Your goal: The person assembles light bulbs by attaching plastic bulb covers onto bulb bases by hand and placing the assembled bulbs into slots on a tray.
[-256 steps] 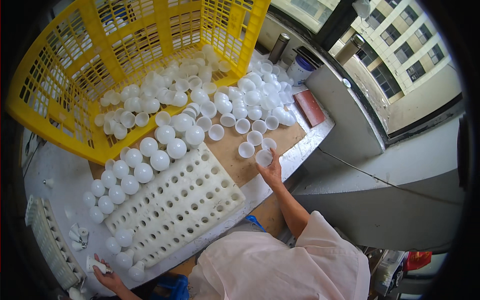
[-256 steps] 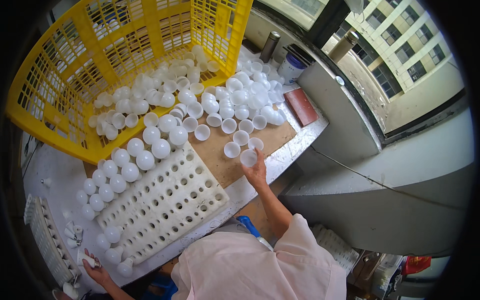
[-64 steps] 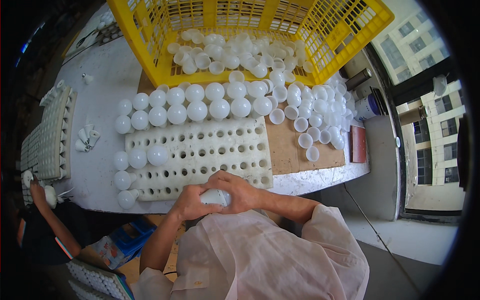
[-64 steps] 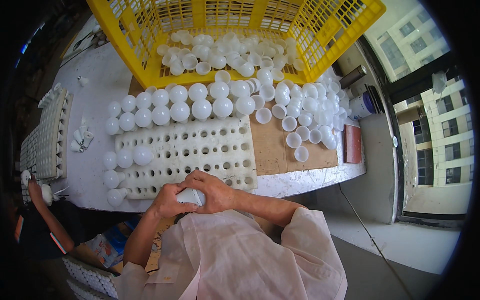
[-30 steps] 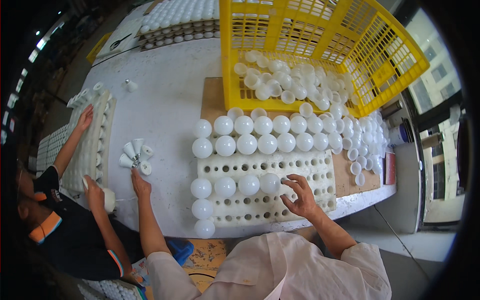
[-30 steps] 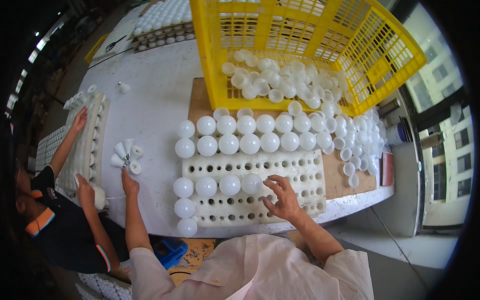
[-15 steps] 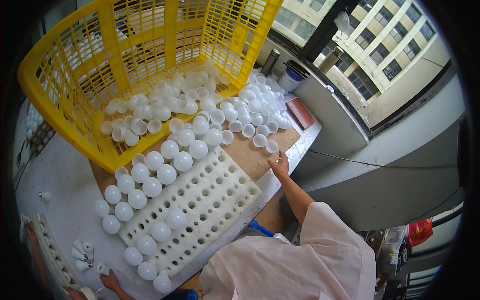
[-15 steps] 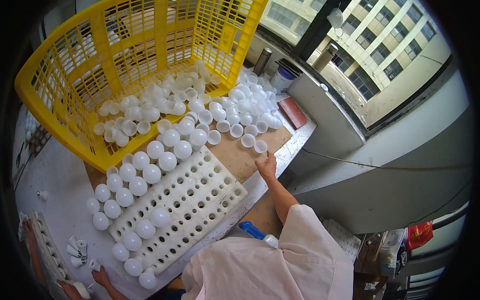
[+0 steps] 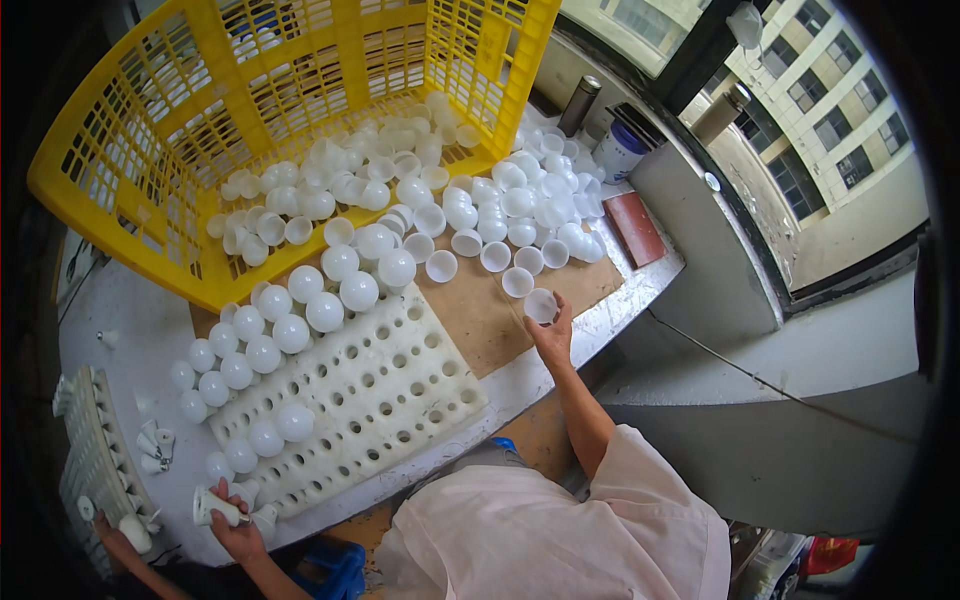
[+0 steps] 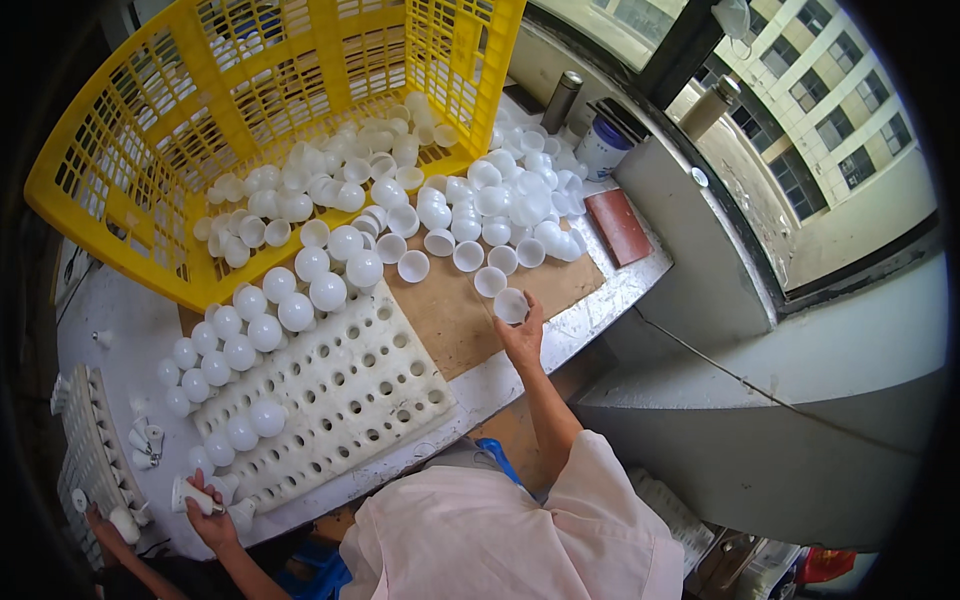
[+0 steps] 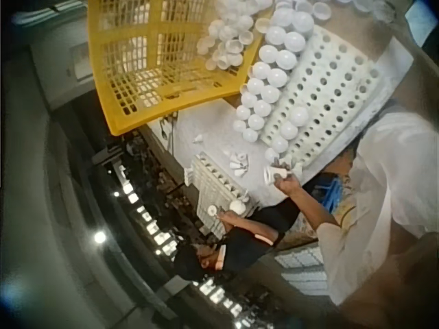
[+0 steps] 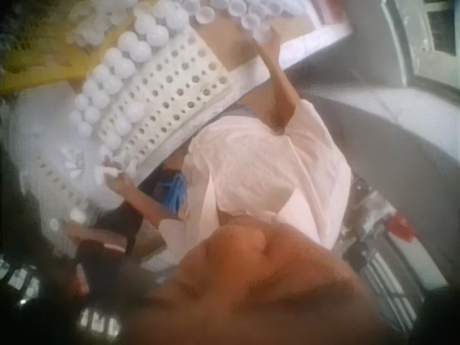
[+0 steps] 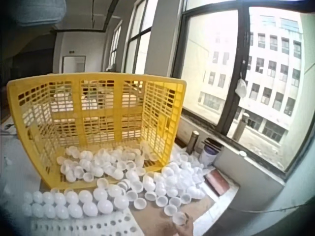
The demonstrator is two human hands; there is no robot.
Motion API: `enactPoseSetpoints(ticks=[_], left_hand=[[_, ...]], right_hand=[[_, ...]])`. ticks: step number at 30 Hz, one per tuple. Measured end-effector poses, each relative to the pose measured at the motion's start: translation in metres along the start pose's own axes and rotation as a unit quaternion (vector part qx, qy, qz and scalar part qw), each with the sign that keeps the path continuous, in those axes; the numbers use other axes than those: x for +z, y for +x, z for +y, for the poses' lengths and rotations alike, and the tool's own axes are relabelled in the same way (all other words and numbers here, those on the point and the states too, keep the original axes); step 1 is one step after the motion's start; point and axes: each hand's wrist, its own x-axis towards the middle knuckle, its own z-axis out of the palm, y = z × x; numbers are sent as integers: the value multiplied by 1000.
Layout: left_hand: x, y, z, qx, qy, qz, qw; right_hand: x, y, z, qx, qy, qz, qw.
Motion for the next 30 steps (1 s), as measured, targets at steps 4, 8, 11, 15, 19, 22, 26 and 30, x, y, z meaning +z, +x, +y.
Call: enactPoseSetpoints(ticks=[4, 8, 11, 15, 19, 22, 26, 30], left_hand=[[121, -29, -53, -93, 11, -176, 980], [217, -53, -86, -166, -5, -304, 938], [241, -59, -96, -173, 32, -348, 921], [260, -72, -80, -195, 57, -337, 919], [242, -74, -82, -212, 69, -347, 911], [233, -77, -81, -212, 58, -335, 916], [224, -80, -81, -221, 58, -335, 914], [218, -83, -79, -224, 50, -322, 919]], right_hand=[[5, -38, -17, 15, 206, -169, 964], [15, -81, -77, 143, 352, -358, 853], [17, -97, -100, 147, 437, -475, 750], [20, -113, -119, 163, 460, -565, 665], [26, -122, -130, 135, 459, -601, 640], [30, -127, -136, 151, 456, -622, 619], [39, -130, -134, 110, 444, -635, 623], [40, -129, -138, 91, 420, -661, 615]])
